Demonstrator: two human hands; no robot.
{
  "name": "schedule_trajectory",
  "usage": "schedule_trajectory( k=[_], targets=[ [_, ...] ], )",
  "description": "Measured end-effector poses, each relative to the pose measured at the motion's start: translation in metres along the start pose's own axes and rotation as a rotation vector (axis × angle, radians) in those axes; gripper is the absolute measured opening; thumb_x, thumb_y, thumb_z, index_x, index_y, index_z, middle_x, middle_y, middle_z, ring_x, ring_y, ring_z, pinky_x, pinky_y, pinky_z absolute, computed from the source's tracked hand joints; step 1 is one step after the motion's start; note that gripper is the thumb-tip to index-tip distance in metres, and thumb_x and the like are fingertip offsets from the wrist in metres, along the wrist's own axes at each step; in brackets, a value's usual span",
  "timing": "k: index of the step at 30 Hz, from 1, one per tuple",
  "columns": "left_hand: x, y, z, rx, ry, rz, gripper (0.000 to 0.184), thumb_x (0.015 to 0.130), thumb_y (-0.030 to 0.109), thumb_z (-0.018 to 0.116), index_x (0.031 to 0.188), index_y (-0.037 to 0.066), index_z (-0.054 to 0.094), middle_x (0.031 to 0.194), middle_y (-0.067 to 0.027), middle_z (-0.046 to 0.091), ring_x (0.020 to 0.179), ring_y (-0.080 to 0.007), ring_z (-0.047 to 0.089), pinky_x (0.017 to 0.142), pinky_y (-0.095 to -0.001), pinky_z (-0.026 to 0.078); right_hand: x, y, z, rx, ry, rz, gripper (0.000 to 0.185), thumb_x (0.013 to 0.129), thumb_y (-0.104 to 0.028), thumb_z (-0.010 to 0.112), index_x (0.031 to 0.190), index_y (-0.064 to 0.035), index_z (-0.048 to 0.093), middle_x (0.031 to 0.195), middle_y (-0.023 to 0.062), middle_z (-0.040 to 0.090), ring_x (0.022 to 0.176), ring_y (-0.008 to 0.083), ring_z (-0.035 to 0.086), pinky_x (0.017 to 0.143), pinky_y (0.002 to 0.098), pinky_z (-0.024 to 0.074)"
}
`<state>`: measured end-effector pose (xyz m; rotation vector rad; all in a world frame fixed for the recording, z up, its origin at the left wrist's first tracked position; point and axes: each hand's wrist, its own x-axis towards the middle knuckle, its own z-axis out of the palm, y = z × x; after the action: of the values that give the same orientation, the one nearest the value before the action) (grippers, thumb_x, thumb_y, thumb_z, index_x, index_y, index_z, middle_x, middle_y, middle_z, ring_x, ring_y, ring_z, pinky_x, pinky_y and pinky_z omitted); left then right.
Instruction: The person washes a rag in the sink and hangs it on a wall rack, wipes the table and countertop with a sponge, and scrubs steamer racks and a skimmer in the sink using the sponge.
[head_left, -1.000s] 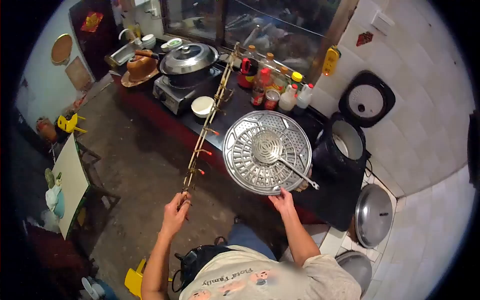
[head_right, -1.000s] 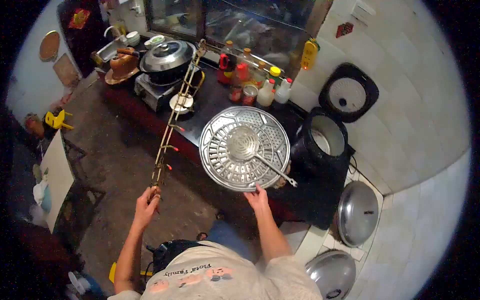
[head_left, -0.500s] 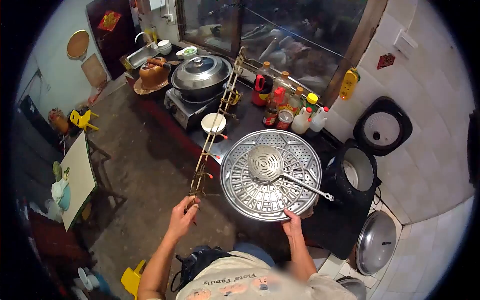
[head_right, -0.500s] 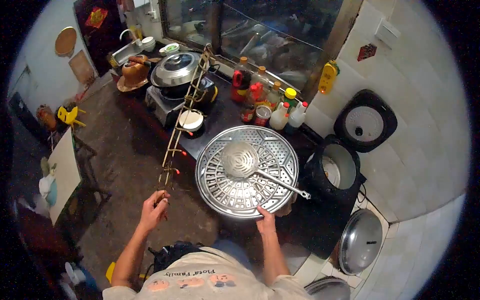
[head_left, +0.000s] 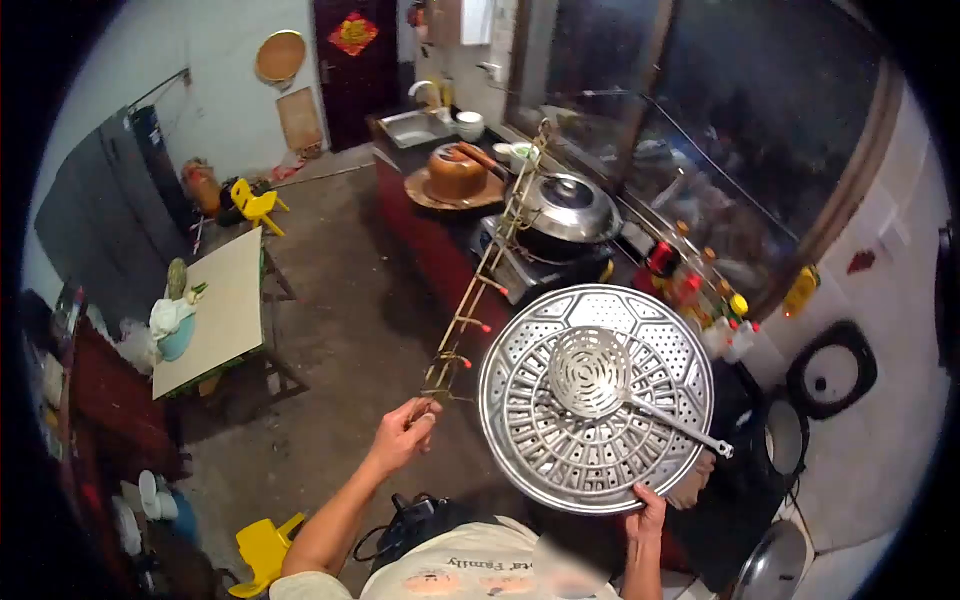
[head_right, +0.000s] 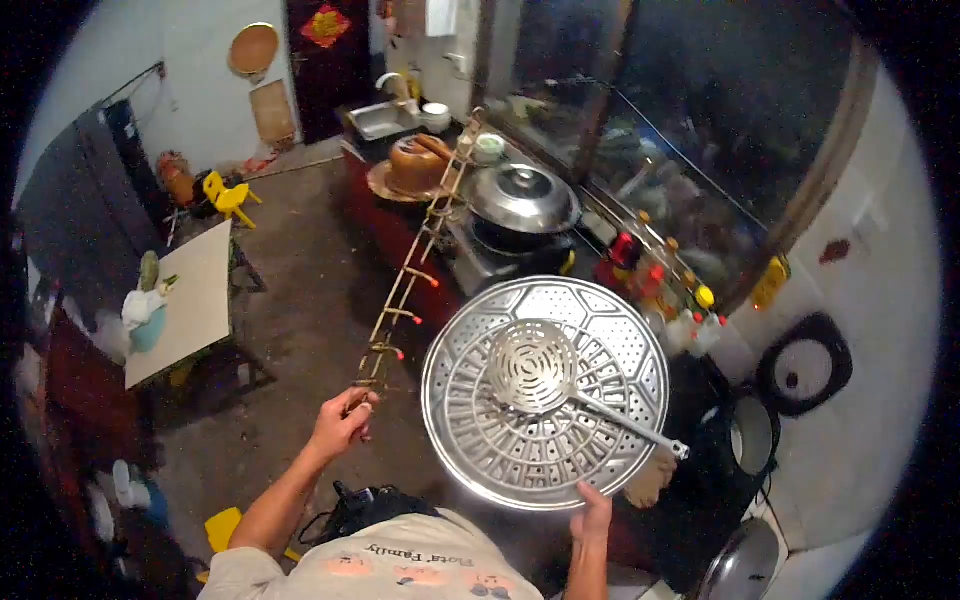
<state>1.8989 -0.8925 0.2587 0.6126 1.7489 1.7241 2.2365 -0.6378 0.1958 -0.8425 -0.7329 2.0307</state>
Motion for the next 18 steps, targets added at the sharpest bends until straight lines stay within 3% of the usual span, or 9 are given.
schedule_trajectory(
  k=[2, 4, 7, 9, 12, 15, 16, 18],
  targets=[
    [-0.013, 0.006, -0.071, 0.003, 0.067, -0.023, 0.021, 0.091, 0.013, 0.053, 0.106, 0.0, 0.058, 0.069, 0.0, 0.052, 0.055, -0.0064, 0.048, 0.05, -0.0234, 0.044, -0.022, 0.033, 0.061, -0.022, -0.029, 0.05, 0.056, 0.073, 0.004, 0.056, 0.127, 0.0026, 0.045, 0.119, 0.0171, 0.058, 0.109, 0.031, 0.057, 0.1, 0.0451, 0.0433],
    [-0.022, 0.013, -0.12, 0.001, 0.118, -0.058, 0.02, 0.09, 0.014, 0.054, 0.104, -0.001, 0.058, 0.066, -0.0002, 0.051, 0.055, -0.0063, 0.048, 0.049, -0.0236, 0.044, -0.028, 0.07, 0.092, -0.021, -0.025, 0.149, 0.053, 0.073, 0.003, 0.056, 0.126, 0.0045, 0.046, 0.118, 0.0178, 0.058, 0.108, 0.0319, 0.058, 0.1, 0.0454, 0.0426],
    [-0.041, -0.002, -0.128, -0.033, 0.26, -0.021, 0.019, 0.09, 0.012, 0.053, 0.103, -0.001, 0.058, 0.065, -0.0009, 0.051, 0.05, -0.0064, 0.046, 0.047, -0.0239, 0.045, -0.008, 0.079, 0.132, 0.004, -0.063, 0.321, 0.051, 0.075, 0.002, 0.055, 0.125, 0.0063, 0.046, 0.118, 0.0189, 0.058, 0.109, 0.032, 0.057, 0.102, 0.0447, 0.0408],
    [-0.055, -0.013, -0.13, -0.062, 0.358, 0.024, 0.019, 0.09, 0.011, 0.052, 0.104, -0.001, 0.057, 0.066, -0.0015, 0.051, 0.043, -0.0064, 0.041, 0.044, -0.0241, 0.045, 0.035, 0.111, 0.126, 0.08, -0.205, 0.472, 0.048, 0.077, 0.001, 0.055, 0.125, 0.0066, 0.047, 0.12, 0.0197, 0.057, 0.111, 0.0319, 0.056, 0.102, 0.0439, 0.0401],
    [-0.039, -0.021, -0.256, -0.078, 0.465, -0.022, 0.023, 0.091, 0.013, 0.052, 0.108, -0.001, 0.055, 0.066, -0.0017, 0.051, 0.037, -0.0059, 0.037, 0.041, -0.0213, 0.042, 0.033, 0.199, 0.238, 0.093, -0.326, 0.51, 0.046, 0.079, 0.001, 0.057, 0.124, 0.0064, 0.048, 0.117, 0.019, 0.059, 0.108, 0.03, 0.058, 0.1, 0.0423, 0.0421],
    [-0.029, -0.032, -0.315, -0.103, 0.614, 0.065, 0.031, 0.092, 0.02, 0.054, 0.114, -0.002, 0.051, 0.066, -0.0015, 0.05, 0.035, -0.005, 0.035, 0.036, -0.0192, 0.036, 0.033, 0.23, 0.342, -0.004, -0.458, 0.602, 0.042, 0.078, 0.002, 0.059, 0.119, 0.0056, 0.053, 0.11, 0.0157, 0.063, 0.102, 0.0253, 0.062, 0.096, 0.0395, 0.0458],
    [-0.025, -0.03, -0.317, -0.104, 0.642, 0.088, 0.042, 0.092, 0.027, 0.057, 0.121, -0.002, 0.047, 0.066, -0.0006, 0.049, 0.036, -0.0041, 0.034, 0.033, -0.0192, 0.029, 0.035, 0.238, 0.353, -0.038, -0.467, 0.601, 0.039, 0.078, 0.002, 0.06, 0.117, 0.0048, 0.055, 0.107, 0.0142, 0.065, 0.099, 0.0229, 0.063, 0.094, 0.038, 0.0475],
    [-0.014, -0.037, -0.312, -0.141, 0.697, 0.063, 0.044, 0.092, 0.036, 0.056, 0.119, 0.001, 0.049, 0.067, 0.0018, 0.048, 0.037, -0.0035, 0.033, 0.034, -0.0206, 0.024, 0.035, 0.24, 0.366, -0.052, -0.525, 0.572, 0.042, 0.078, -0.001, 0.061, 0.119, 0.004, 0.053, 0.112, 0.0141, 0.063, 0.102, 0.0238, 0.061, 0.095, 0.0385, 0.0455]
  ],
)
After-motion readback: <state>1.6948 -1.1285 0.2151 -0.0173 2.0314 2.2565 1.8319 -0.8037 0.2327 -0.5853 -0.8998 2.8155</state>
